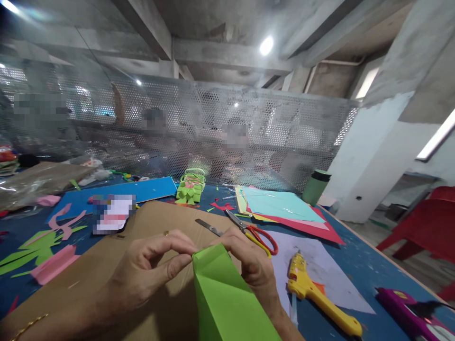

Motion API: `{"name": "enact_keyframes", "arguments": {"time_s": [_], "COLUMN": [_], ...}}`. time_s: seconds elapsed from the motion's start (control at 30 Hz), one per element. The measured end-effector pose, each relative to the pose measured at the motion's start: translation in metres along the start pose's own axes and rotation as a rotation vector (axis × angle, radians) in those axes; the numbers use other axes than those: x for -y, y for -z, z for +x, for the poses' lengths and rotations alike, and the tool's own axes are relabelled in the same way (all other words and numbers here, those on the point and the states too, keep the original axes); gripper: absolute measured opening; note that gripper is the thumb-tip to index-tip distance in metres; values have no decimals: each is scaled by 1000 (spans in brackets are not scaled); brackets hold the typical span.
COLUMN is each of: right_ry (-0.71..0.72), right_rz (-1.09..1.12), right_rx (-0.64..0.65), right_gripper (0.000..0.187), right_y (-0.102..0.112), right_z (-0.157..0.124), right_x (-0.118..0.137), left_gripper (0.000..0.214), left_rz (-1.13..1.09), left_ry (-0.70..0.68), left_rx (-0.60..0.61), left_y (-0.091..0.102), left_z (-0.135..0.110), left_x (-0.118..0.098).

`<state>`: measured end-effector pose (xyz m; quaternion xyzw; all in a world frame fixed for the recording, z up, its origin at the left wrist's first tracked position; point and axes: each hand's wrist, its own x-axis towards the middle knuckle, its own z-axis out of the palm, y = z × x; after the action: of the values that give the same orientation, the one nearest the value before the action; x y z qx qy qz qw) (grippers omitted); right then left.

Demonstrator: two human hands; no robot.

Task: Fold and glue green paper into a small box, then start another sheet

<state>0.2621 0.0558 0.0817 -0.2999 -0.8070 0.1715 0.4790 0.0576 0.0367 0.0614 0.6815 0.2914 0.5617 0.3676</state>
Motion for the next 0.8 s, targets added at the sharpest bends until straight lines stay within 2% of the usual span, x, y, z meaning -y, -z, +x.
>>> {"name": "enact_keyframes", "arguments": {"time_s": [0.1, 0.27, 0.37, 0.57, 0.8], "right_ry": [7, 116, 72, 81, 94], "right_rz": [-24, -18, -59, -53, -66], "right_rx": [-9, 32, 62, 17, 47], "right_gripper": [14, 13, 15, 19, 15], "right_y": [0, 3, 5, 6, 4], "right_z": [0, 1, 2, 1, 1], "right_x": [-3, -11, -10, -4, -14], "left_gripper": [9, 8, 7, 9, 9], "left_rz": [-5, 22, 54, 131, 154], "left_ry": [4, -4, -28, -36, -44], "left_rx": [1, -18, -29, -23, -12], "left_y": [-1, -2, -2, -2, -3], "left_z": [1, 1, 0, -2, -1], "left_x": [-1, -2, -2, -3, -3]}}
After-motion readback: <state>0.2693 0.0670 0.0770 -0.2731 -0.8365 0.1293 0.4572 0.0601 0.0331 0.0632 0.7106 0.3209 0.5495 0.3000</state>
